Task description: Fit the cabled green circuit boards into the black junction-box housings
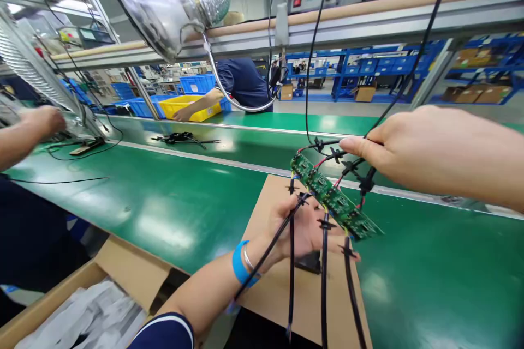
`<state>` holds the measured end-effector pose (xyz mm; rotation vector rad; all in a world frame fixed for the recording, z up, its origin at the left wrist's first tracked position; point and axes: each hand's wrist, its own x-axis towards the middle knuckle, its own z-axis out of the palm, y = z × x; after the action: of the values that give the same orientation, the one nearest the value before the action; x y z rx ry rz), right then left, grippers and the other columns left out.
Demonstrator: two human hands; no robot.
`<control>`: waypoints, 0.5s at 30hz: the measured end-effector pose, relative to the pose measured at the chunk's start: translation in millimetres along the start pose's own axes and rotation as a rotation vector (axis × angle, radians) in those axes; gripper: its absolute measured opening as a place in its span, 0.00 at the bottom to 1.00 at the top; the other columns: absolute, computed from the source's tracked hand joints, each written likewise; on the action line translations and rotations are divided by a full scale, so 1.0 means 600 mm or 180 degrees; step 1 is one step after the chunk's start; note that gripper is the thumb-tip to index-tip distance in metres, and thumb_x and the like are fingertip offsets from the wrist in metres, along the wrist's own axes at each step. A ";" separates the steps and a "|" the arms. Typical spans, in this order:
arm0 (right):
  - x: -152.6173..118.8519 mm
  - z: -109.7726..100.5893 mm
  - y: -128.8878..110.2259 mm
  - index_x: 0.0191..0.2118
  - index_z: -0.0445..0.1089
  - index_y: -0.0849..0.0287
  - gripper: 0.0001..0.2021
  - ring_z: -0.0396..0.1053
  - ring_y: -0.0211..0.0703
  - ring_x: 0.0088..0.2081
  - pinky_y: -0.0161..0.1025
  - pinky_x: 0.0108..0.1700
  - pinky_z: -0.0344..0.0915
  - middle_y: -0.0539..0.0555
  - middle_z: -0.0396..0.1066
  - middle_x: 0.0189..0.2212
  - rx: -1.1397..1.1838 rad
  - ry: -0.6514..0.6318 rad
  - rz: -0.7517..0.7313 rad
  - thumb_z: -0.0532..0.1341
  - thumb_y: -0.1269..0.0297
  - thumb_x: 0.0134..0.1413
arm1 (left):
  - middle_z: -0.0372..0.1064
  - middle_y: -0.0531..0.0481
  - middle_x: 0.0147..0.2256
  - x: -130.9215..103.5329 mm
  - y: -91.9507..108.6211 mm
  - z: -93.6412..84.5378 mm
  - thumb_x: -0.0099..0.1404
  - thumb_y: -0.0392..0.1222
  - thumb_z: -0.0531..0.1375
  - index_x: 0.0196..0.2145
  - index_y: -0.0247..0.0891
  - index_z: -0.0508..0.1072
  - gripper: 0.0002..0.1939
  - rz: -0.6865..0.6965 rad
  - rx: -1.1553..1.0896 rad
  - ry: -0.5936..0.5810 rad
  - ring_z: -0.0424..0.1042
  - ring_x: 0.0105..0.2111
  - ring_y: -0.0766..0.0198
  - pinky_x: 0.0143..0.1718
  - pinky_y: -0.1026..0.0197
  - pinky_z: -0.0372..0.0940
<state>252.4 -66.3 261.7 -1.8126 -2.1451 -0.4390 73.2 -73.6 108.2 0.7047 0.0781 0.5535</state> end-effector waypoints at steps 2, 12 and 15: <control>-0.019 0.017 0.007 0.22 0.70 0.59 0.32 0.58 0.40 0.20 0.42 0.27 0.49 0.59 0.67 0.21 -0.0433 -0.0333 0.0294 0.44 0.39 0.60 | 0.69 0.39 0.45 -0.006 -0.011 -0.004 0.45 0.62 0.64 0.54 0.37 0.66 0.42 -0.0519 0.0020 -0.0214 0.71 0.44 0.45 0.44 0.44 0.65; -0.138 0.227 0.102 0.33 0.71 0.58 0.18 0.70 0.47 0.31 0.41 0.31 0.61 0.57 0.72 0.30 0.1371 -0.2151 0.0302 0.55 0.48 0.58 | 0.61 0.56 0.13 -0.032 0.007 -0.111 0.60 0.59 0.59 0.38 0.35 0.62 0.23 -0.2356 0.1981 0.0864 0.52 0.08 0.71 0.09 0.71 0.41; -0.117 0.293 0.081 0.51 0.65 0.59 0.20 0.71 0.45 0.38 0.39 0.36 0.66 0.57 0.72 0.39 0.2822 -0.1954 0.0280 0.58 0.54 0.56 | 0.63 0.57 0.17 -0.031 -0.008 -0.123 0.64 0.58 0.56 0.42 0.35 0.60 0.22 -0.2477 0.2314 0.0925 0.59 0.10 0.70 0.09 0.71 0.48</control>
<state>306.5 -48.1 74.6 -1.5623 -2.0359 1.0569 40.9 -42.5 46.6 1.2055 0.8213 -0.1558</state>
